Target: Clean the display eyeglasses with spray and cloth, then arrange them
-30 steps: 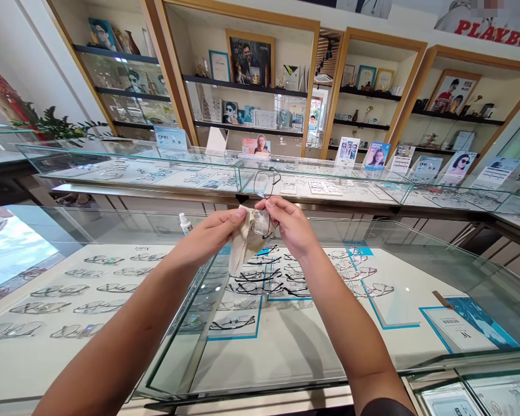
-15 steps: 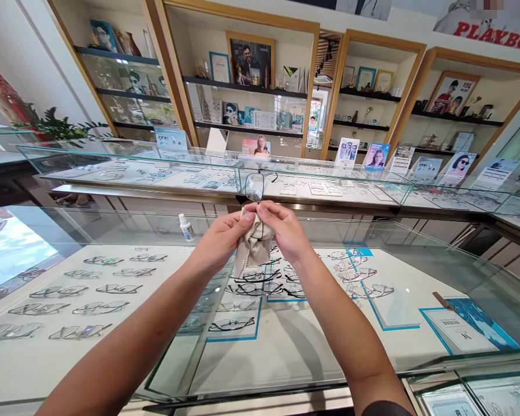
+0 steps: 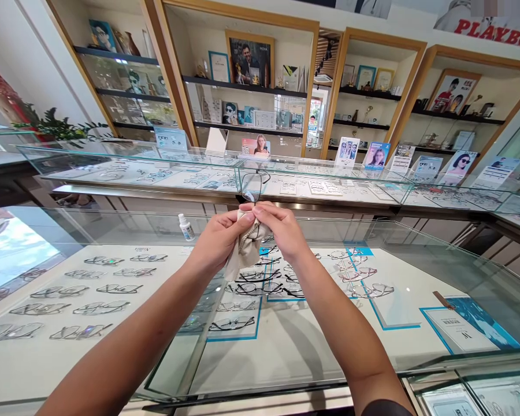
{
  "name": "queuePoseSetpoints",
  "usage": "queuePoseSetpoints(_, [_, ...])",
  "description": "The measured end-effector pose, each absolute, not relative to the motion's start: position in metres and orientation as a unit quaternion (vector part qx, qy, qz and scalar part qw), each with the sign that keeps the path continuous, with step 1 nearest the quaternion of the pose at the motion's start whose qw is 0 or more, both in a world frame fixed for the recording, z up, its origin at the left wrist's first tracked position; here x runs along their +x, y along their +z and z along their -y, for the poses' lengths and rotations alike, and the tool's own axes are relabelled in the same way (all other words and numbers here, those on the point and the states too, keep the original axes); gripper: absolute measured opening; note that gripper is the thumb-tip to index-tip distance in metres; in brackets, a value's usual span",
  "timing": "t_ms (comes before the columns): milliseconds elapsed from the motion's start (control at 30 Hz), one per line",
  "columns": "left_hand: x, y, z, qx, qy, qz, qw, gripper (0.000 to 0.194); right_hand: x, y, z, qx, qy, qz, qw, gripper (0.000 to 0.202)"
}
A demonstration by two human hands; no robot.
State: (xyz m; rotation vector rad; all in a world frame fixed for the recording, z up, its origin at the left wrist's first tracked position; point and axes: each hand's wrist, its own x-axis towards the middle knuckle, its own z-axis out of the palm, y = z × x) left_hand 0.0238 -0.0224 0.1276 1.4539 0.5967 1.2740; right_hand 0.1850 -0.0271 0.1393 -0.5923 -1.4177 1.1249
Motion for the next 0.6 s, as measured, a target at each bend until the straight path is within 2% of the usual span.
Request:
queuePoseSetpoints(300, [0.017, 0.133, 0.023, 0.587, 0.559, -0.280, 0.513, 0.038, 0.182, 0.138, 0.038, -0.253, 0.278, 0.731, 0.569, 0.032])
queuePoseSetpoints(433, [0.015, 0.133, 0.021, 0.597, 0.548, -0.278, 0.515, 0.033, 0.184, 0.138, 0.037, -0.250, 0.284, 0.731, 0.568, 0.036])
queuePoseSetpoints(600, [0.012, 0.134, 0.021, 0.630, 0.518, -0.262, 0.516, 0.038, 0.183, 0.139, 0.035, -0.249, 0.318, 0.705, 0.584, 0.034])
